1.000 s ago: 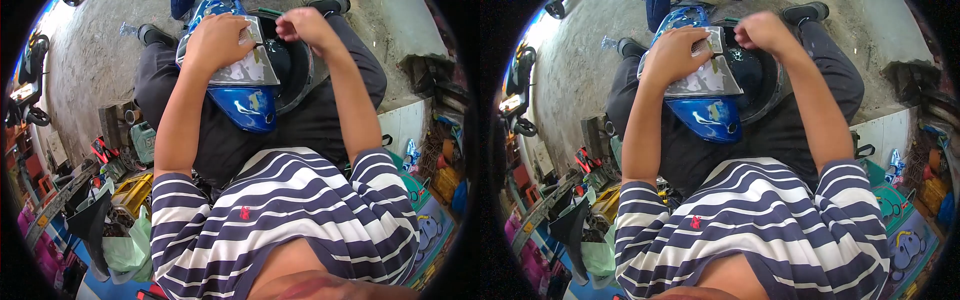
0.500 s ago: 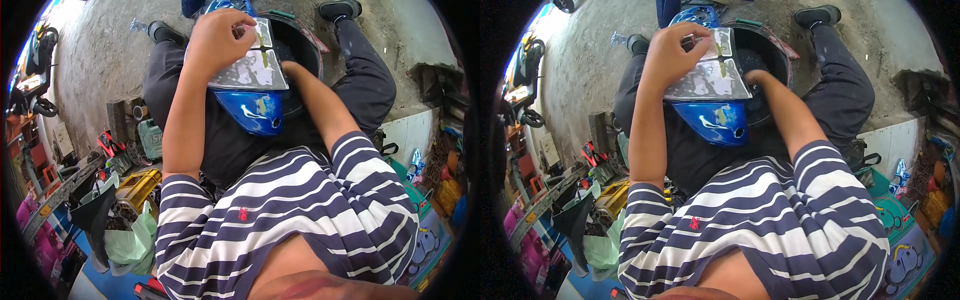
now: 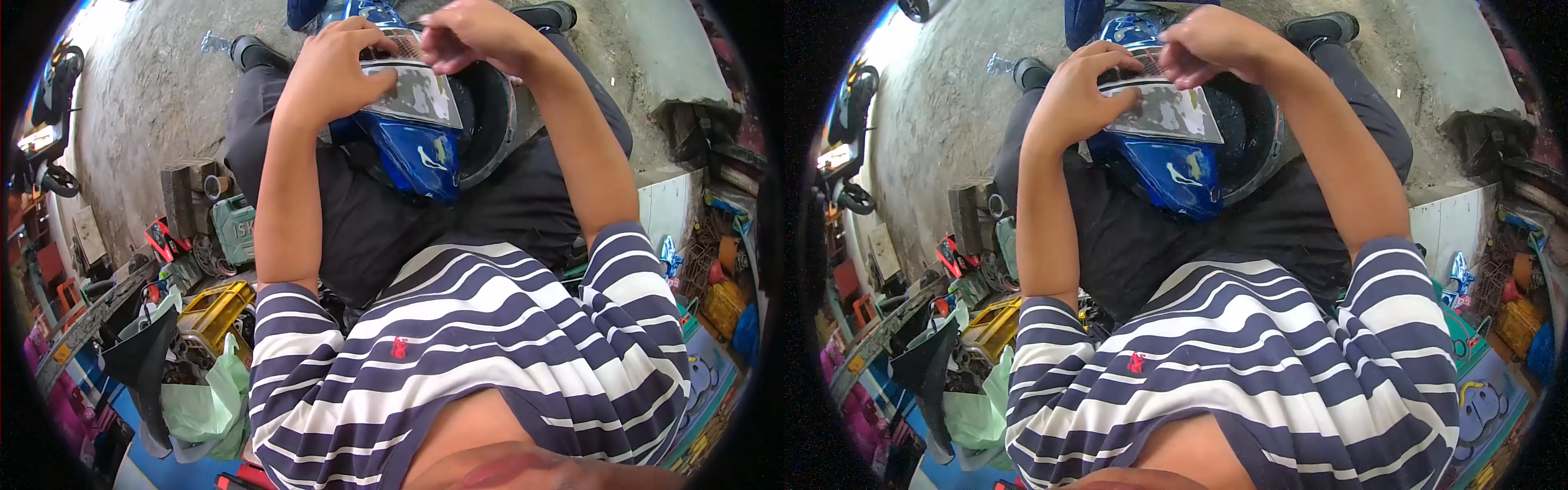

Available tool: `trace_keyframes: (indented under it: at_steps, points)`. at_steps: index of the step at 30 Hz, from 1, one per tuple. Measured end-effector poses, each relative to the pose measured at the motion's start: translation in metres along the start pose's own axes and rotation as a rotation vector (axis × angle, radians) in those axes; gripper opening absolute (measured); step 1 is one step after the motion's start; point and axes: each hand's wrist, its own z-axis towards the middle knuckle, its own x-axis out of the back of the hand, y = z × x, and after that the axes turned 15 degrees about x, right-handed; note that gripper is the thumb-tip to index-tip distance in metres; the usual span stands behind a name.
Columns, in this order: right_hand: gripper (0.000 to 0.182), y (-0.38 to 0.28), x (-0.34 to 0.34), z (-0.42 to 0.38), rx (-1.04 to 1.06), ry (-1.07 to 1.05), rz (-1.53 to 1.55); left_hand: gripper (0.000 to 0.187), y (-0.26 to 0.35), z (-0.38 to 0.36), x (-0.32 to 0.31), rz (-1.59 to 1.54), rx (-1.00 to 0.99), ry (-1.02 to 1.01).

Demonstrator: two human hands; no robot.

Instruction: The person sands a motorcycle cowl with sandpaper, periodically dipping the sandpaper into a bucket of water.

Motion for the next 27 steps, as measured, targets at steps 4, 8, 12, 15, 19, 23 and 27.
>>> trace_keyframes:
  at_steps: [4, 8, 12, 15, 19, 23, 27]
  points:
    - [0.033, -0.032, -0.029, -0.012, 0.116, -0.091, -0.119, 0.037, 0.006, -0.005, -0.013, 0.136, -0.061, 0.145]
    - [0.035, -0.013, -0.011, -0.016, 0.111, 0.078, -0.205, 0.038, 0.011, -0.007, -0.015, 0.163, -0.05, 0.111]
    - [0.032, 0.038, 0.022, -0.033, -0.04, 0.285, -0.237, 0.037, 0.012, -0.009, -0.015, 0.173, -0.061, 0.083]
    - [0.031, 0.141, 0.043, -0.002, -0.223, 0.147, -0.475, 0.036, 0.011, -0.006, -0.015, 0.144, -0.082, 0.063]
    - [0.042, 0.251, 0.024, 0.04, -0.353, -0.008, -0.802, 0.031, 0.01, -0.005, -0.011, 0.108, -0.097, 0.004]
    - [0.037, 0.303, -0.014, 0.054, -0.272, -0.088, -0.67, 0.026, 0.009, -0.006, -0.011, 0.07, -0.193, -0.015]
    - [0.033, 0.266, -0.008, 0.029, -0.373, 0.094, -0.115, 0.022, 0.009, -0.005, -0.01, 0.026, -0.211, -0.033]
